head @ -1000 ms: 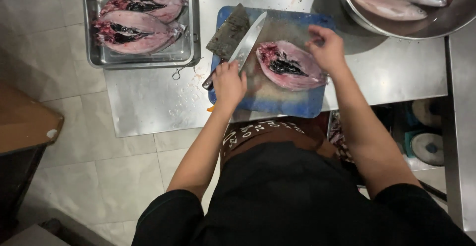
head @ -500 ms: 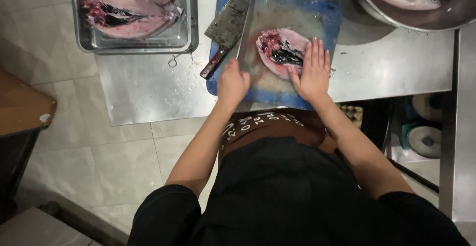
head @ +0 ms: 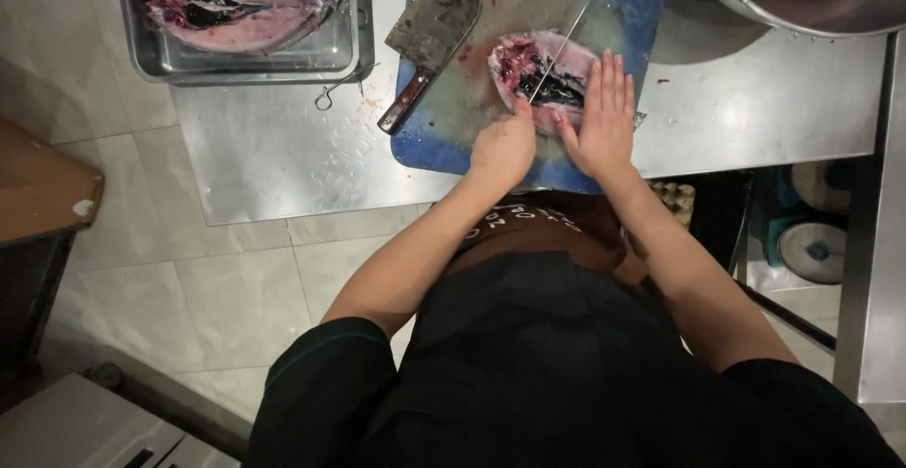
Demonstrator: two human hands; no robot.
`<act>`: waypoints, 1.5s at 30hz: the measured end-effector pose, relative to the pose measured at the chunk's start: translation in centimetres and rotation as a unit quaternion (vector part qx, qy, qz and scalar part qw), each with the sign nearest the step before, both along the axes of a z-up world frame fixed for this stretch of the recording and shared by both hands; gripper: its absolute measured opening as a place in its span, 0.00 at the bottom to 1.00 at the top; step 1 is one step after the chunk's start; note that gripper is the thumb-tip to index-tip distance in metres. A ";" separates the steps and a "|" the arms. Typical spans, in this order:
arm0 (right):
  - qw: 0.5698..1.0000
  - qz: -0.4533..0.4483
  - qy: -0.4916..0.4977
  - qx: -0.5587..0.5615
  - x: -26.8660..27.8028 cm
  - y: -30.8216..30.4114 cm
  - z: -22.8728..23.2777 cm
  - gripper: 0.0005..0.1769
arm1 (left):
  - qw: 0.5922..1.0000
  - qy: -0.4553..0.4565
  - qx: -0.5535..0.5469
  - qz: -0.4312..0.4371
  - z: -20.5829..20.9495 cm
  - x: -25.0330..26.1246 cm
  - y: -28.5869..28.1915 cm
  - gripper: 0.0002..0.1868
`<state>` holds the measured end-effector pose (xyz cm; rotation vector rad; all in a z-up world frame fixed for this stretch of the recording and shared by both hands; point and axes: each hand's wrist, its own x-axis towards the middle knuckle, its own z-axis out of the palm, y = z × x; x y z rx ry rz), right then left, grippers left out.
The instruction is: Cleaning and preparing fish by descaling them with a knife, gutting them, and rinsing them in water.
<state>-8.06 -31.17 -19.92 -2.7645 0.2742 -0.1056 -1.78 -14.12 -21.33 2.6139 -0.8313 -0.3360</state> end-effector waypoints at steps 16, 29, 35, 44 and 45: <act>1.000 -0.008 -0.006 -0.009 -3.3 -0.9 -0.5 0.51 | 0.998 0.050 0.004 -0.039 2.5 -1.5 -1.7 0.22; 1.000 -0.005 0.021 0.011 -3.8 -0.9 1.8 0.48 | 0.992 0.108 0.060 -0.038 1.4 -2.1 -2.4 0.24; 0.992 -0.102 0.060 -0.031 -7.9 -2.3 0.9 0.52 | 0.996 0.041 0.042 -0.074 1.6 -3.0 -3.4 0.26; 0.997 -0.071 -0.009 0.020 -8.5 -2.8 0.4 0.43 | 0.995 0.060 0.039 -0.075 -0.6 -4.9 -5.5 0.24; 0.997 -0.067 -0.031 0.024 -8.2 -2.9 0.5 0.41 | 0.995 -0.054 0.041 -0.079 -1.6 -5.1 -5.5 0.25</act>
